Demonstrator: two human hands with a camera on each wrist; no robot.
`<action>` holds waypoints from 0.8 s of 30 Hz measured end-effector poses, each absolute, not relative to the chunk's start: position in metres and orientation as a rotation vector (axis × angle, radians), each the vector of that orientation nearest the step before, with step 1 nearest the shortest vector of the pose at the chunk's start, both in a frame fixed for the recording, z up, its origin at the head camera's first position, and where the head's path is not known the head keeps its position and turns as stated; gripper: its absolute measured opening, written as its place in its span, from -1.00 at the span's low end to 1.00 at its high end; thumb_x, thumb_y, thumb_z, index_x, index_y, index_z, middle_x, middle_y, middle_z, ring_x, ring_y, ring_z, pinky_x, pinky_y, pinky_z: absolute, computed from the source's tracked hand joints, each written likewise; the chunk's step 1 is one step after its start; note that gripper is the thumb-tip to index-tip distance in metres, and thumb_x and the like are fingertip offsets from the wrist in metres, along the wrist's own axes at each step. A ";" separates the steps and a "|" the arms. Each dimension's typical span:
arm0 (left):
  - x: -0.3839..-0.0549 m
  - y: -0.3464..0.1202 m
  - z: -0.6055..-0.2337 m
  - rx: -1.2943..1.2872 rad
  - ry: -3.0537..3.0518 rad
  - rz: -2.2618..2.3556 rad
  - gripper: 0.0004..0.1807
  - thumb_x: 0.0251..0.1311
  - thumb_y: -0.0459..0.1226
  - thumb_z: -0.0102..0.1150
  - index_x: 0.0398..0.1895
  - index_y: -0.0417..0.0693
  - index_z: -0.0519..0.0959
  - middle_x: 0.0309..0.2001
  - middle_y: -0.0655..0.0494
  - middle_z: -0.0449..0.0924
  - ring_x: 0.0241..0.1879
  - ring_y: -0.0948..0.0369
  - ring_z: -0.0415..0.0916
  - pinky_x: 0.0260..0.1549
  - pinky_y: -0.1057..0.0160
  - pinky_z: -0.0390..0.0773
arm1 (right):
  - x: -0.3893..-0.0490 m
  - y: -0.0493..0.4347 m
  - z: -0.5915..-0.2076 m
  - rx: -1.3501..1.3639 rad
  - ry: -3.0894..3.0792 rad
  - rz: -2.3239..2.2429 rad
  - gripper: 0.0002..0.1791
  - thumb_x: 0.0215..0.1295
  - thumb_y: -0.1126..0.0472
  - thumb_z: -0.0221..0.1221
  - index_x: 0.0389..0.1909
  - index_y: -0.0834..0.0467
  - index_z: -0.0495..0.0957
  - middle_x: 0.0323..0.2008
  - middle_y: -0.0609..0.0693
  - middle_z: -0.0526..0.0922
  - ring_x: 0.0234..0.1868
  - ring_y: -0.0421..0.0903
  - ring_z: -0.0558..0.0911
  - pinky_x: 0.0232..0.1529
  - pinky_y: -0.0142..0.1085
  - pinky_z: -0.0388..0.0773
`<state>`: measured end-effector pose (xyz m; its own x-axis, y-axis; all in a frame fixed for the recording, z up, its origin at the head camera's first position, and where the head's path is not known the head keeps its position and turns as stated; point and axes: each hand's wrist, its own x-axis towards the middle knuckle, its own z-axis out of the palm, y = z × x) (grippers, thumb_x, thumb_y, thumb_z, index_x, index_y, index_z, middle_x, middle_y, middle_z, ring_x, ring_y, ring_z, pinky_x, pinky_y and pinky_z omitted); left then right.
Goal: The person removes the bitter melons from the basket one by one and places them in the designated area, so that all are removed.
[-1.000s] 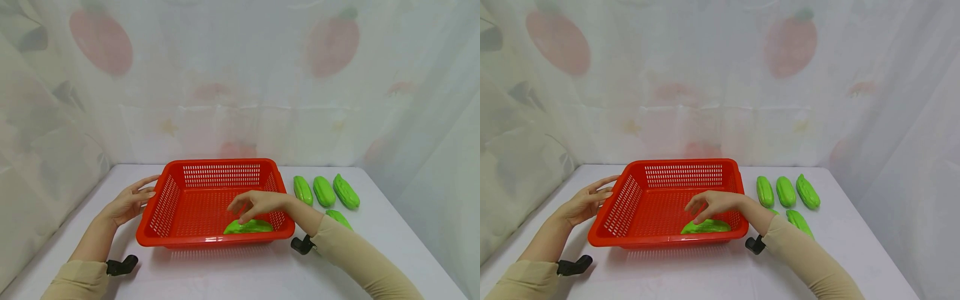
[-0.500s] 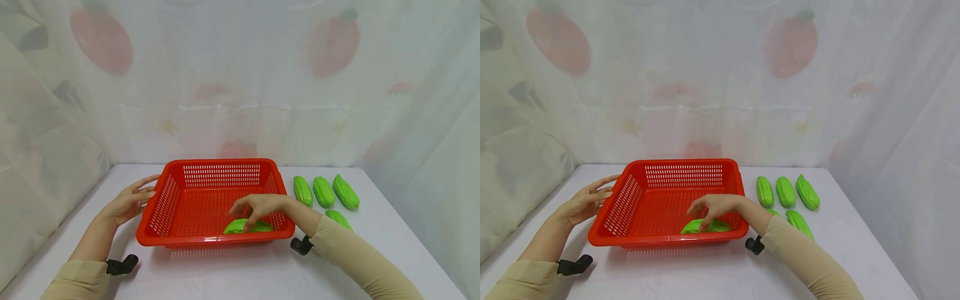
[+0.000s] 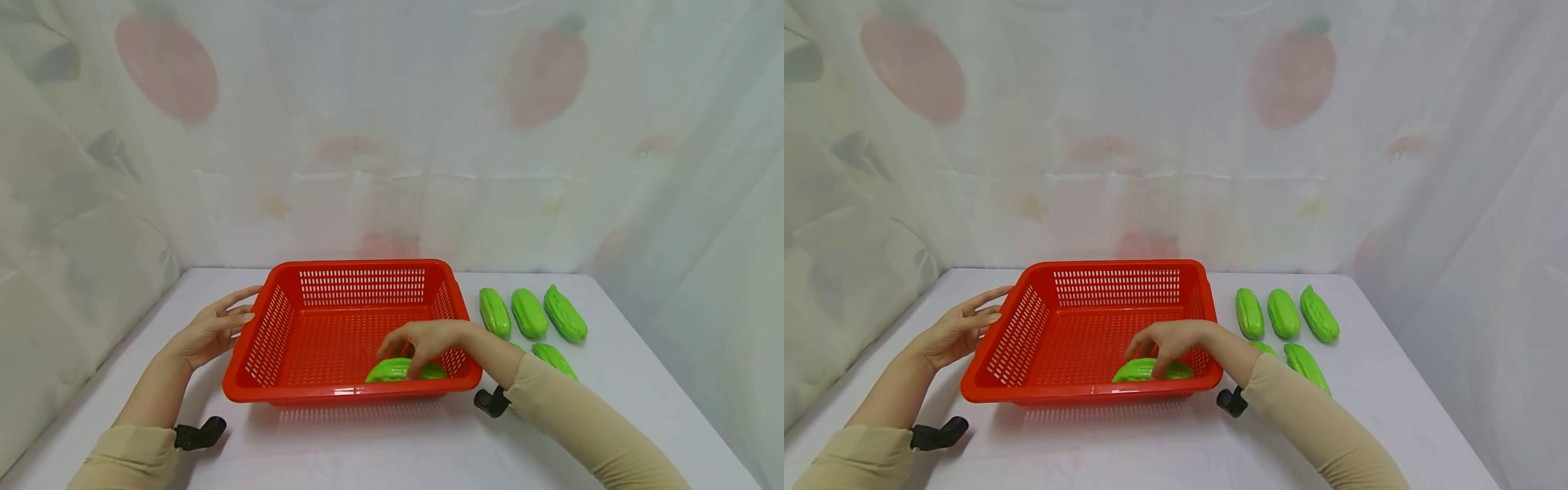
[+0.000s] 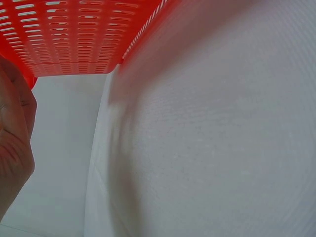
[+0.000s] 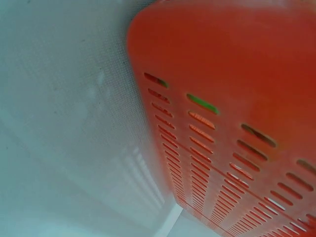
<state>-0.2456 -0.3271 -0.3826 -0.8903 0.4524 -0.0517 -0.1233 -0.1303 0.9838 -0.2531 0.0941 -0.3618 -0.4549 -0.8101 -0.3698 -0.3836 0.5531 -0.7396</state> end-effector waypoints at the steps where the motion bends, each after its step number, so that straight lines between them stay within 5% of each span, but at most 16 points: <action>1: -0.246 -0.327 -0.383 0.365 1.767 2.077 -0.50 0.48 -0.38 -0.16 0.42 0.18 0.22 -0.04 0.26 0.70 -0.13 0.29 0.72 -0.15 0.26 0.72 | -0.253 0.094 -0.362 -0.955 2.062 -0.743 -0.41 0.09 0.34 0.36 0.21 0.07 0.53 0.06 -0.03 0.64 0.01 -0.17 0.57 0.02 -0.41 0.55; 24: -0.249 -0.330 -0.386 0.412 1.751 2.067 -0.48 0.49 -0.39 -0.19 0.43 0.18 0.22 -0.02 0.27 0.69 -0.10 0.29 0.71 -0.14 0.26 0.71 | -0.249 0.093 -0.360 -0.963 2.149 -0.782 -0.39 0.04 0.31 0.40 0.18 -0.03 0.55 0.03 -0.10 0.63 -0.02 -0.15 0.58 -0.05 -0.39 0.56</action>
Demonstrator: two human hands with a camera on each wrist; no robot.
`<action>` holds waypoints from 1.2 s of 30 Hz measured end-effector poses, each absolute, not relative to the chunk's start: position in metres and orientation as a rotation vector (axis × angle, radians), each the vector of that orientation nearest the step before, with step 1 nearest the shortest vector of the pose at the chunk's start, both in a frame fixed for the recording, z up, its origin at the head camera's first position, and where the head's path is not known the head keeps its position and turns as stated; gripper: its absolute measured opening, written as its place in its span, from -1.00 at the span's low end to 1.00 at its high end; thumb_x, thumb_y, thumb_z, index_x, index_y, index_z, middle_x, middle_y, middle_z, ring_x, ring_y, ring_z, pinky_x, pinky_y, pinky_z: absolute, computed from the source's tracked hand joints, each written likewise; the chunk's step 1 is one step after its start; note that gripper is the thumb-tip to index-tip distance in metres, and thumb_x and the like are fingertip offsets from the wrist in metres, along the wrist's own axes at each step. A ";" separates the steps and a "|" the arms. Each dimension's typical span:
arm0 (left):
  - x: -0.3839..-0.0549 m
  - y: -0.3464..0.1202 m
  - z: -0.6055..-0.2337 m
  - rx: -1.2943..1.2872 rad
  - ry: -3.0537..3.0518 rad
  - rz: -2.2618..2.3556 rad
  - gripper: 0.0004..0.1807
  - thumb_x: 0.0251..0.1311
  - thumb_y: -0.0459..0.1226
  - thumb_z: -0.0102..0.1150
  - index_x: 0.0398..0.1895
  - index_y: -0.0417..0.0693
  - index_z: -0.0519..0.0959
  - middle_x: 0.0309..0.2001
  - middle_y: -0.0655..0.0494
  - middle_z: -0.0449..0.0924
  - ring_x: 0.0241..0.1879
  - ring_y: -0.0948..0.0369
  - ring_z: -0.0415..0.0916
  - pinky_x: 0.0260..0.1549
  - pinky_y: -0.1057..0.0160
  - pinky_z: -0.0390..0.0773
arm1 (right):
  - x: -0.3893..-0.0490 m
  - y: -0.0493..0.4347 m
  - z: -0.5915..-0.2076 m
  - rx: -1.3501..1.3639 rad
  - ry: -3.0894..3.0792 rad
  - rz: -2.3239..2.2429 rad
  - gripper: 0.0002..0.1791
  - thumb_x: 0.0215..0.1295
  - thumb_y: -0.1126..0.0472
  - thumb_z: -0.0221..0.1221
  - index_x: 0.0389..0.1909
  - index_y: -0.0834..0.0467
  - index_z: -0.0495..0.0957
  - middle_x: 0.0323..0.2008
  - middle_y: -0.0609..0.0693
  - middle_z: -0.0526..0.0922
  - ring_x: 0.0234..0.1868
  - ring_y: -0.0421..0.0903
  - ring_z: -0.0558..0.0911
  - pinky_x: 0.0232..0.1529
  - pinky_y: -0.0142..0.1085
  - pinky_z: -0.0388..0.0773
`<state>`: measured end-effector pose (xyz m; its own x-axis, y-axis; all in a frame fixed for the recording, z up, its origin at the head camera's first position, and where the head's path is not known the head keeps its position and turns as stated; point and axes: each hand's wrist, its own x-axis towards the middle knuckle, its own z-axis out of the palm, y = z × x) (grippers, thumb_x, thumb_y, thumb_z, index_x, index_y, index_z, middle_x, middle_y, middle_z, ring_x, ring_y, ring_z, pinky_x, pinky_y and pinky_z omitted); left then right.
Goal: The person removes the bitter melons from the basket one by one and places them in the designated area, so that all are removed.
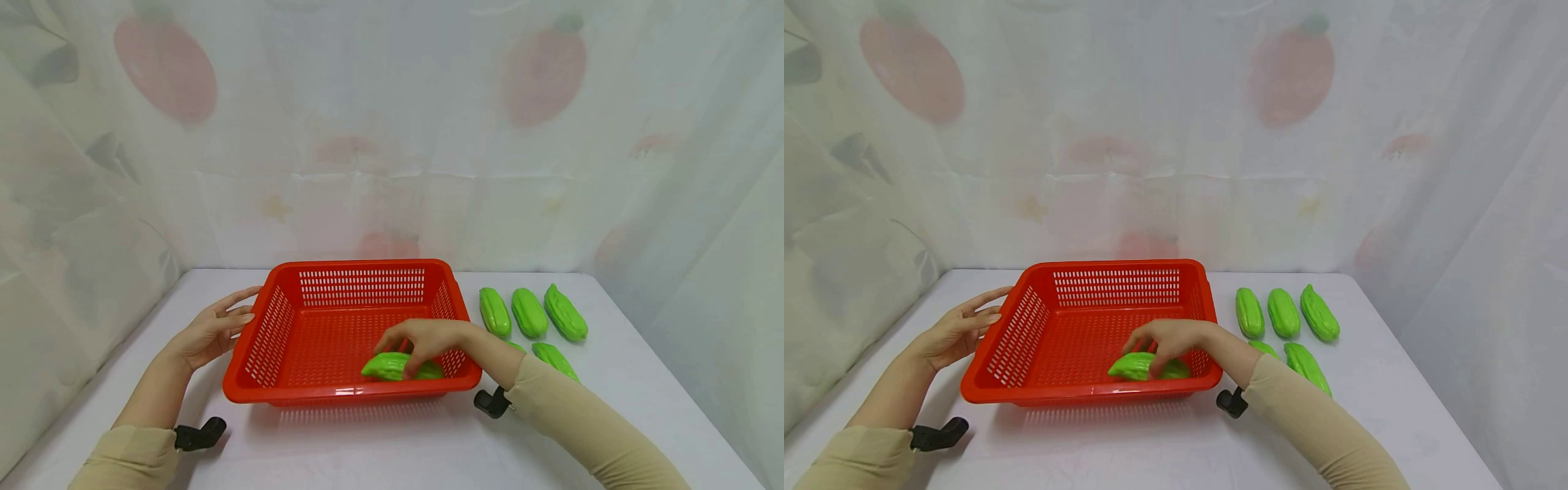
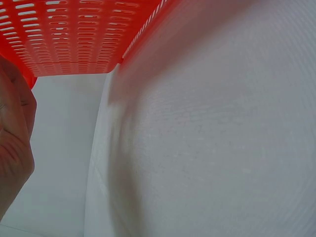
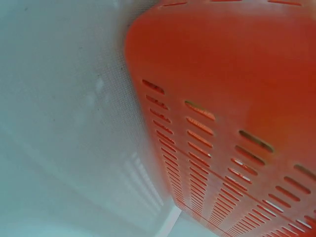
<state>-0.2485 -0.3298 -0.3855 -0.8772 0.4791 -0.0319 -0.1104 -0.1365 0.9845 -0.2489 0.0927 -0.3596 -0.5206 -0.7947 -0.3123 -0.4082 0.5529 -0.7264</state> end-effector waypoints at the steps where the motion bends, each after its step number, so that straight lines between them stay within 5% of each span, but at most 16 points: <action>1: -0.249 -0.330 -0.386 0.413 1.748 2.069 -0.48 0.49 -0.39 -0.19 0.44 0.17 0.21 -0.02 0.27 0.68 -0.10 0.29 0.71 -0.14 0.26 0.71 | -0.249 0.093 -0.359 -0.963 2.152 -0.793 -0.39 0.05 0.30 0.40 0.19 -0.02 0.54 0.03 -0.10 0.63 -0.02 -0.15 0.58 -0.06 -0.38 0.57; 36: -0.248 -0.329 -0.384 0.378 1.760 2.063 -0.49 0.49 -0.38 -0.17 0.43 0.19 0.24 -0.02 0.27 0.69 -0.10 0.29 0.71 -0.12 0.25 0.71 | -0.245 0.100 -0.349 -0.837 2.097 -1.233 -0.41 0.17 0.15 0.37 0.24 -0.12 0.46 0.10 0.00 0.59 -0.01 -0.04 0.66 -0.04 -0.22 0.67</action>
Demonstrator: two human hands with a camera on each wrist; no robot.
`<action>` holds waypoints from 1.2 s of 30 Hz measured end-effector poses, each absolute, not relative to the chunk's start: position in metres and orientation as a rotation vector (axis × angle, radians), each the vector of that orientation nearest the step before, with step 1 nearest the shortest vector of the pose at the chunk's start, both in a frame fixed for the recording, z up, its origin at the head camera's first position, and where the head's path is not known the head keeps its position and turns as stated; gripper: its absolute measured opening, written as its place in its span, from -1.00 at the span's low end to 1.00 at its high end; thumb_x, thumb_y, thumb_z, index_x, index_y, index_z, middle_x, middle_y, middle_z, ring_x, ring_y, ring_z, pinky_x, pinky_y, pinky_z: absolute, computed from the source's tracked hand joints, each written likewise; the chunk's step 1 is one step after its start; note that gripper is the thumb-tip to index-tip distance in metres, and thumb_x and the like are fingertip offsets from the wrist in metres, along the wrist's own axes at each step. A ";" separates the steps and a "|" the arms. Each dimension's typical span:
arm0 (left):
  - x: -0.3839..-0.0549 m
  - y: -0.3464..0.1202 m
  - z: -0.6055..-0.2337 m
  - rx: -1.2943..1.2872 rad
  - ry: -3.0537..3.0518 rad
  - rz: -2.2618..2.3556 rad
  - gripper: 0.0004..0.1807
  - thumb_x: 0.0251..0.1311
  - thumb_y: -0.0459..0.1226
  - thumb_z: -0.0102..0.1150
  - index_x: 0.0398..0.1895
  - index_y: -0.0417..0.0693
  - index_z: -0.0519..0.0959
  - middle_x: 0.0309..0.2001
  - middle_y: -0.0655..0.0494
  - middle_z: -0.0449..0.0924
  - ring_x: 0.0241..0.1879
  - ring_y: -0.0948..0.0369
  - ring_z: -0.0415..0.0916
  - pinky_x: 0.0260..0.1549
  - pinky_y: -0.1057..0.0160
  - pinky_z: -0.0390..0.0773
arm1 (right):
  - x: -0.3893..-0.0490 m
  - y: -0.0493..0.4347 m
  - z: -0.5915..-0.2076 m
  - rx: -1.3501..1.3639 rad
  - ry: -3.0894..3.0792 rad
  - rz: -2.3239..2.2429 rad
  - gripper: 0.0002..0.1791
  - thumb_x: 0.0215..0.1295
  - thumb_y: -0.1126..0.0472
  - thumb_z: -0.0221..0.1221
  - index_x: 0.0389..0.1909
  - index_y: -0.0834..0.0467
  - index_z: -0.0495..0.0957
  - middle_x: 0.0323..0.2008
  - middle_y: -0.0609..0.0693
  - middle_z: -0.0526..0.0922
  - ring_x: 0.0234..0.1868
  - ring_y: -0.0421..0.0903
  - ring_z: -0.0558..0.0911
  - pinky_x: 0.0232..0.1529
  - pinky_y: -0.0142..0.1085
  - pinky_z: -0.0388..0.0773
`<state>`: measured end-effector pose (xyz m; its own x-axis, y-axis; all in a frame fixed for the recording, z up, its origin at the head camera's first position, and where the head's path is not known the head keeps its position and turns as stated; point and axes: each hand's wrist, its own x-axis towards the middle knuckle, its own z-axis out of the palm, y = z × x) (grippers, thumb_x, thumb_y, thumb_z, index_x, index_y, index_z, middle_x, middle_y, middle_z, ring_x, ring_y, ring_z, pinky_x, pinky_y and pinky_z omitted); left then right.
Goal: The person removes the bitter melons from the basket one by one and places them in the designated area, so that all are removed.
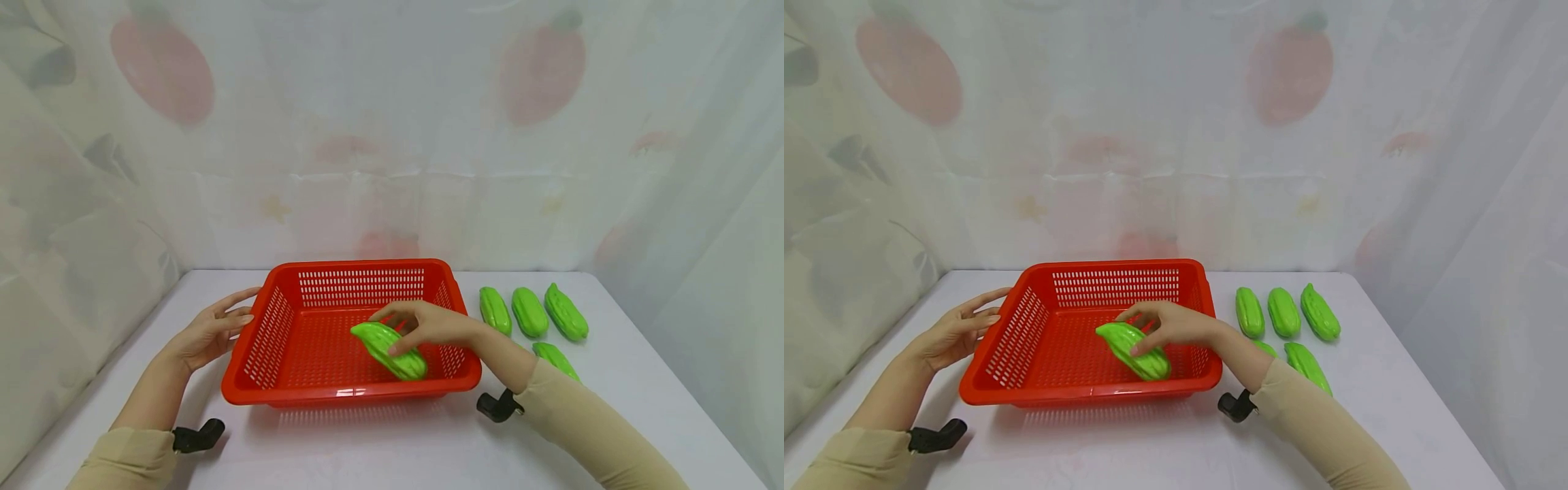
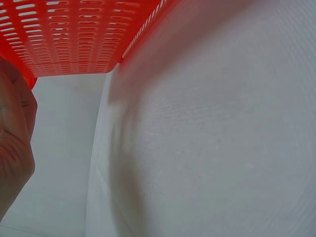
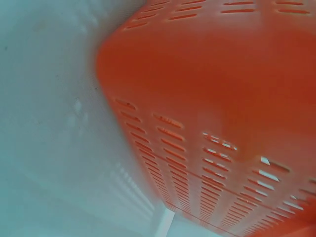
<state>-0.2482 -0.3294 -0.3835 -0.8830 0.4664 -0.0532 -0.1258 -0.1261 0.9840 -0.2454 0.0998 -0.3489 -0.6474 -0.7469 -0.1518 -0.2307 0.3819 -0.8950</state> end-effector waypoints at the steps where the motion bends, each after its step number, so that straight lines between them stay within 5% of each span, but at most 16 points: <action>1: -0.248 -0.329 -0.383 0.381 1.758 2.064 -0.49 0.49 -0.38 -0.18 0.43 0.19 0.24 -0.02 0.26 0.69 -0.10 0.28 0.71 -0.13 0.25 0.71 | -0.245 0.101 -0.348 -0.835 2.095 -1.243 -0.42 0.17 0.14 0.37 0.23 -0.13 0.47 0.09 0.00 0.60 -0.01 -0.03 0.67 -0.05 -0.21 0.67; 36: -0.251 -0.325 -0.387 0.364 1.793 2.076 -0.50 0.48 -0.37 -0.16 0.41 0.18 0.25 -0.06 0.28 0.70 -0.14 0.30 0.71 -0.15 0.26 0.71 | -0.234 0.176 -0.319 -0.647 2.280 -1.409 -0.44 0.28 0.08 0.27 0.29 -0.20 0.40 0.27 0.03 0.45 0.27 0.04 0.45 0.08 -0.17 0.57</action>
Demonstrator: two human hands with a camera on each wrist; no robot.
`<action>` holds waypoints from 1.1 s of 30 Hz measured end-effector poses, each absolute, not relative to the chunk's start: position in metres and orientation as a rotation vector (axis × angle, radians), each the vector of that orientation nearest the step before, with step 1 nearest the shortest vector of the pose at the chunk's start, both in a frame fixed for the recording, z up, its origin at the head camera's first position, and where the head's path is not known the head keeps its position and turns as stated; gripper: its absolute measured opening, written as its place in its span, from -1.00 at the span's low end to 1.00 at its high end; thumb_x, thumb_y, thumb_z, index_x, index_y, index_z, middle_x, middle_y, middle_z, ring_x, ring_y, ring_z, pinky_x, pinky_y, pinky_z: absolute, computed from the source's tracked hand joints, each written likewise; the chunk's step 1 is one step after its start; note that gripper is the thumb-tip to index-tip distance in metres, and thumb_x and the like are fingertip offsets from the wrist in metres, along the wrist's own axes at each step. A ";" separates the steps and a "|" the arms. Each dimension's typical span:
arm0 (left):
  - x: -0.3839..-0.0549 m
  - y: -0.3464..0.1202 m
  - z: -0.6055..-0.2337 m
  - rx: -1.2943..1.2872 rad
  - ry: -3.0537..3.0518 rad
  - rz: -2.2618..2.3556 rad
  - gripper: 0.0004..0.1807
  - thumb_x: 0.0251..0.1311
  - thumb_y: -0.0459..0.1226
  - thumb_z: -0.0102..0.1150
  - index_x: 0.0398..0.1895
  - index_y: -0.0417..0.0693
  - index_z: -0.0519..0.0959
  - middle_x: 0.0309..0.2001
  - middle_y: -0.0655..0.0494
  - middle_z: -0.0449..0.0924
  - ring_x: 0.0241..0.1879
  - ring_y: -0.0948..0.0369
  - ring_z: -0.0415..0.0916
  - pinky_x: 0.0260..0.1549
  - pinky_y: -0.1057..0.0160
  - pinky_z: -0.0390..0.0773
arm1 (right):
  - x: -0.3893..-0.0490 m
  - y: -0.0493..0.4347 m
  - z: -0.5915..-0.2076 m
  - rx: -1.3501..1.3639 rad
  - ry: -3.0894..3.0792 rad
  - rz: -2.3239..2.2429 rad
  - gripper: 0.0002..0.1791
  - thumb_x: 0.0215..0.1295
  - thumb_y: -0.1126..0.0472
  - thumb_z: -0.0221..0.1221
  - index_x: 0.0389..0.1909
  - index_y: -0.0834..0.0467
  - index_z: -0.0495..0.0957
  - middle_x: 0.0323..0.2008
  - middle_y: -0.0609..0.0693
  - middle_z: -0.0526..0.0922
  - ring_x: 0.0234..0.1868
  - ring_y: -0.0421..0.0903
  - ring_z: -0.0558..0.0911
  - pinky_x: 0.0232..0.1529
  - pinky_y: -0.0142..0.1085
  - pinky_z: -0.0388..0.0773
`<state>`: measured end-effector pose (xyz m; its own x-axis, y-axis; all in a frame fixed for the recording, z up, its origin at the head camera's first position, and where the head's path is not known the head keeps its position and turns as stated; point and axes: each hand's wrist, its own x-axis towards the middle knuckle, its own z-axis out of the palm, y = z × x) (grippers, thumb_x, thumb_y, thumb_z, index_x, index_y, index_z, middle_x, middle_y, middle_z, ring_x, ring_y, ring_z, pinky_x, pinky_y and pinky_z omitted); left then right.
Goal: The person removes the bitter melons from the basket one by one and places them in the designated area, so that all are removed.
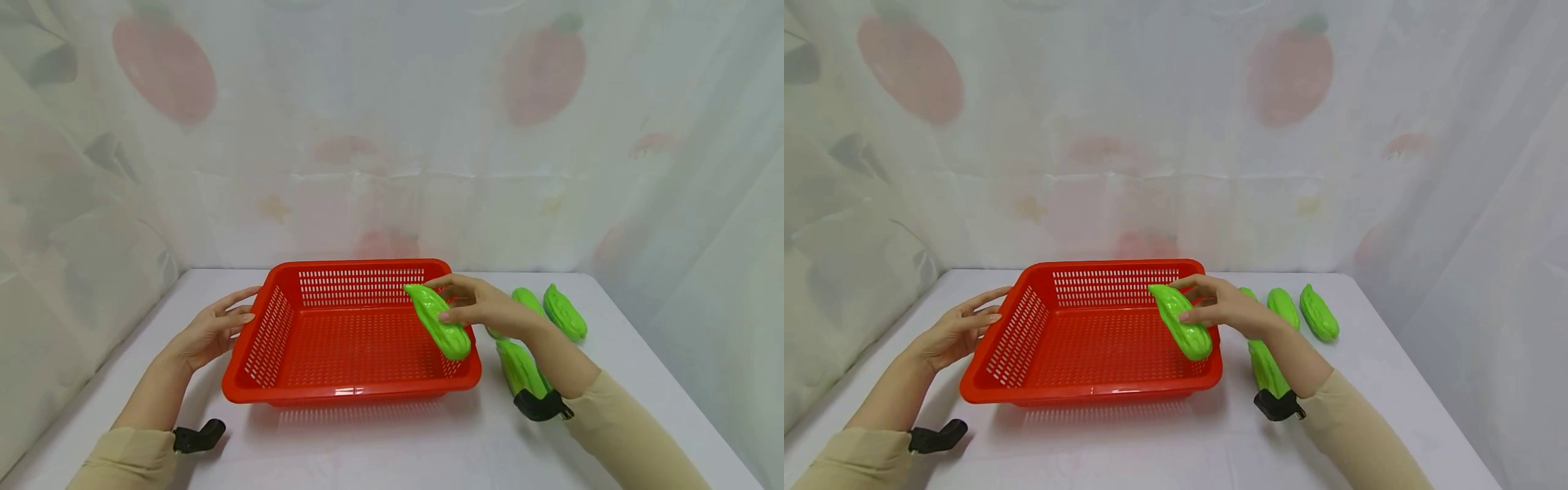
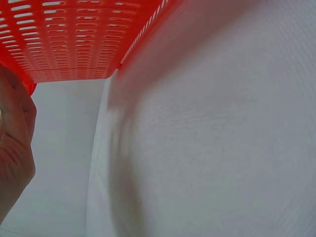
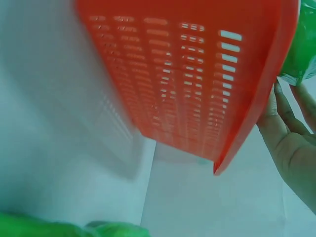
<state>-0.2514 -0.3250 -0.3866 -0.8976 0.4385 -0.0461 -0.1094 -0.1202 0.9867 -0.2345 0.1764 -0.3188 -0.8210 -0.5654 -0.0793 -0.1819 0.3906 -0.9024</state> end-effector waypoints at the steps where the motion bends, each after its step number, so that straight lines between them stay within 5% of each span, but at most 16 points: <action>1: -0.251 -0.325 -0.386 0.357 1.798 2.075 -0.50 0.48 -0.37 -0.15 0.41 0.18 0.25 -0.06 0.28 0.70 -0.14 0.30 0.71 -0.15 0.26 0.71 | -0.234 0.179 -0.319 -0.639 2.284 -1.409 -0.44 0.28 0.08 0.27 0.30 -0.21 0.39 0.28 0.03 0.44 0.28 0.04 0.45 0.08 -0.17 0.56; 18: -0.249 -0.323 -0.385 0.322 1.827 2.064 -0.51 0.48 -0.34 -0.14 0.41 0.20 0.24 -0.05 0.29 0.70 -0.13 0.30 0.70 -0.13 0.25 0.71 | -0.230 0.219 -0.320 -0.554 2.315 -1.455 -0.44 0.33 0.10 0.20 0.35 -0.10 0.35 0.23 0.14 0.43 0.14 0.07 0.47 -0.16 -0.23 0.55; 26: -0.249 -0.322 -0.385 0.316 1.830 2.065 -0.50 0.47 -0.34 -0.12 0.41 0.19 0.24 -0.05 0.29 0.70 -0.14 0.30 0.71 -0.13 0.25 0.71 | -0.227 0.239 -0.317 -0.462 2.371 -1.386 -0.39 0.33 0.02 0.20 0.38 -0.16 0.30 0.33 0.17 0.37 0.18 0.09 0.51 0.00 -0.17 0.52; 33: -0.249 -0.323 -0.384 0.314 1.834 2.064 -0.50 0.47 -0.33 -0.12 0.41 0.20 0.24 -0.05 0.29 0.70 -0.14 0.30 0.70 -0.13 0.24 0.70 | -0.224 0.265 -0.318 -0.411 2.393 -1.357 -0.38 0.35 0.01 0.19 0.41 -0.23 0.26 0.37 0.16 0.29 0.37 0.16 0.32 0.12 -0.10 0.50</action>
<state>-0.2488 -0.3227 -0.3843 -0.9103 0.4077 -0.0719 -0.1192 -0.0918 0.9886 -0.2236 0.2649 -0.3178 -0.8938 -0.4176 -0.1634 -0.0742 0.4969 -0.8646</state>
